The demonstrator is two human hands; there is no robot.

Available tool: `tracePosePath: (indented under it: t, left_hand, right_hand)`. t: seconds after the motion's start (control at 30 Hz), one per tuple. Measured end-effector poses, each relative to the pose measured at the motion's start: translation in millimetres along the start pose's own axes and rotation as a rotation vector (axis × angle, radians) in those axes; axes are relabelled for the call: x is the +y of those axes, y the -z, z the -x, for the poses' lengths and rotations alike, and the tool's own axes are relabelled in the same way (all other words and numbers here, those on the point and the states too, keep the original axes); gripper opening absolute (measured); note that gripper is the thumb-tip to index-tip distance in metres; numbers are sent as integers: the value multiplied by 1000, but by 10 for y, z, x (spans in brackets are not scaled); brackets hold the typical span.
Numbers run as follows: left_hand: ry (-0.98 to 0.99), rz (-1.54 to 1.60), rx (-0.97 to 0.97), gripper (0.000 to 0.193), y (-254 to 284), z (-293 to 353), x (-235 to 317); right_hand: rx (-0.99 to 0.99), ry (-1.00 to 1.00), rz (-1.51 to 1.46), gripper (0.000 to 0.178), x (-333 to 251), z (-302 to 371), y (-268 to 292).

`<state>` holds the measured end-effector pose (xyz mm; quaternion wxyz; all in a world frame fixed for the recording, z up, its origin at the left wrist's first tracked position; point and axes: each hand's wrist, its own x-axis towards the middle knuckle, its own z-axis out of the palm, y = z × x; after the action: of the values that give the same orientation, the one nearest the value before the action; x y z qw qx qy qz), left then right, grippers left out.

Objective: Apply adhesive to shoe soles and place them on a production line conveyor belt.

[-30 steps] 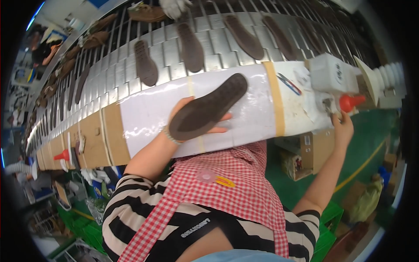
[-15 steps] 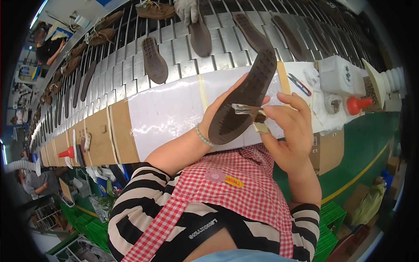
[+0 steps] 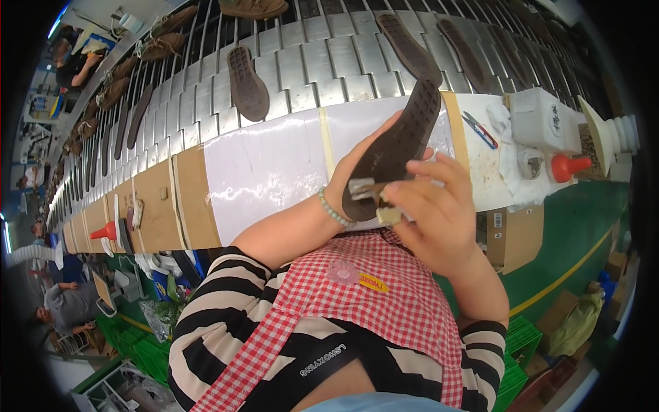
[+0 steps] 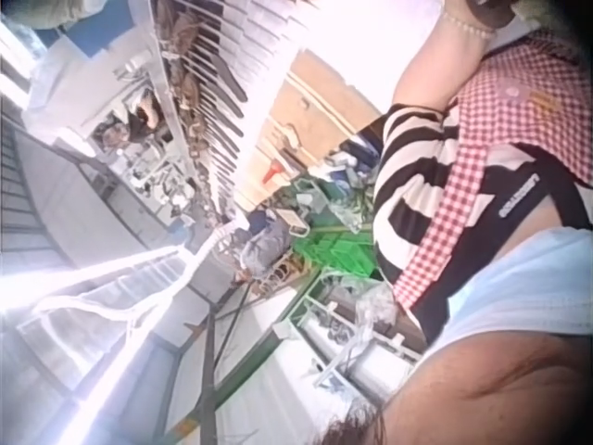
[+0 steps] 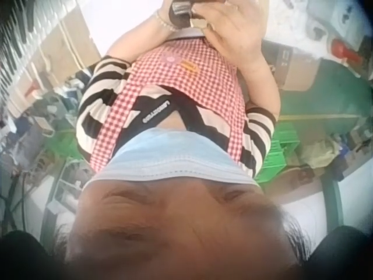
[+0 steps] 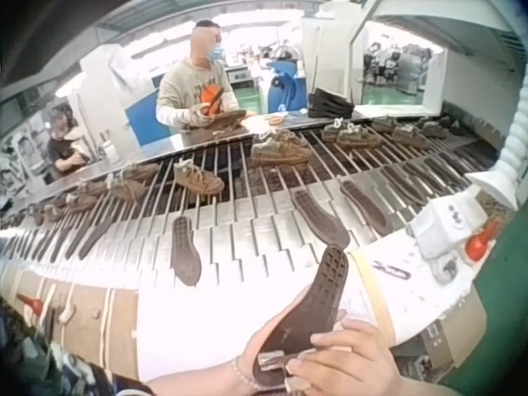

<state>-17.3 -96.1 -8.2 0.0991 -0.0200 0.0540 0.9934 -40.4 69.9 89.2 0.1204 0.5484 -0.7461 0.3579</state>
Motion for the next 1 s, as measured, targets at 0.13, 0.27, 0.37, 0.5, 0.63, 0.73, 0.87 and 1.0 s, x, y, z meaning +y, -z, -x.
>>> tracePosePath:
  t: [0.13, 0.27, 0.37, 0.5, 0.63, 0.73, 0.87, 1.0]
  left_hand:
    - [-17, -29, 124, 42, -197, -3, 2]
    - [113, 42, 82, 39, -76, -26, 7]
    - [49, 42, 60, 36, -209, 3, 3]
    - [49, -66, 177, 35, -148, 19, 2]
    - [114, 38, 23, 35, -243, 41, 0]
    - [177, 140, 19, 33, -292, 51, -3]
    - [123, -108, 17, 36, -237, 126, 16]
    - [130, -48, -7, 42, -201, 110, -40]
  right_hand:
    - [-122, 64, -72, 37, -91, -9, 37]
    - [-58, 33, -52, 36, -23, -55, 56]
    - [-81, 16, -31, 31, -26, -52, 56]
    - [-174, 88, -25, 25, -19, 10, 122]
    - [-133, 82, -11, 23, -2, -66, 159]
    - [-188, 97, -14, 23, 32, -61, 152]
    - [-250, 105, 37, 23, 49, -34, 290]
    - [-189, 98, 48, 23, 47, -68, 282]
